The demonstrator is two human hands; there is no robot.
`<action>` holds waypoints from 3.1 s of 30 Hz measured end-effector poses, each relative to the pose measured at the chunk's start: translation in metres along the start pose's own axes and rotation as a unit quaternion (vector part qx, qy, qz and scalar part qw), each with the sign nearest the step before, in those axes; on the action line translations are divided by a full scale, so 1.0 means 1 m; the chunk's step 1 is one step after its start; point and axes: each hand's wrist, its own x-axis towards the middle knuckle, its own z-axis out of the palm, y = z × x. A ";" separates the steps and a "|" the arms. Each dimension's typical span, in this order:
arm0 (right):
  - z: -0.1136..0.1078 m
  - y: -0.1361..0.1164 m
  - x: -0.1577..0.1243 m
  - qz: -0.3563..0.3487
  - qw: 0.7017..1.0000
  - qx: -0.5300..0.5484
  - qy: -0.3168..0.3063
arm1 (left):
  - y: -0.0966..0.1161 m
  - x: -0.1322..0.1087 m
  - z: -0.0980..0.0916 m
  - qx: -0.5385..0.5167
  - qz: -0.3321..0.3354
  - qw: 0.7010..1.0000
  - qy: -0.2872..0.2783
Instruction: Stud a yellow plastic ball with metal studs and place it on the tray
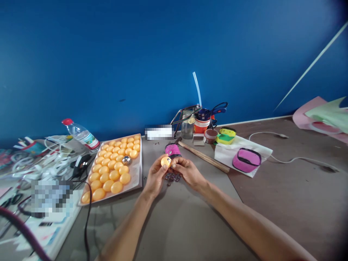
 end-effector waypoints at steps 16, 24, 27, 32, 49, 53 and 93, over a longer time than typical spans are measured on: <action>-0.006 0.003 0.001 0.012 0.998 -0.054 0.013 | -0.002 0.001 -0.004 0.079 0.021 0.996 0.016; -0.002 0.003 0.001 0.076 0.995 -0.042 0.055 | -0.006 0.001 -0.008 0.160 0.053 0.985 0.035; 0.000 0.002 0.001 0.086 0.993 -0.033 0.069 | -0.007 0.001 -0.007 0.189 0.061 0.979 0.038; 0.002 0.004 0.002 0.088 0.992 -0.026 0.091 | -0.004 0.000 -0.004 0.238 0.075 0.967 0.054; 0.003 0.004 0.003 0.083 0.994 0.067 0.035 | 0.005 0.001 0.001 -0.054 -0.035 0.998 -0.011; -0.008 0.005 0.006 -0.012 0.987 -0.152 0.056 | 0.008 0.002 -0.001 -0.082 -0.055 0.995 -0.029; -0.008 0.007 -0.005 -0.085 0.627 -0.770 -0.084 | 0.012 0.004 -0.002 -0.107 -0.065 0.992 -0.023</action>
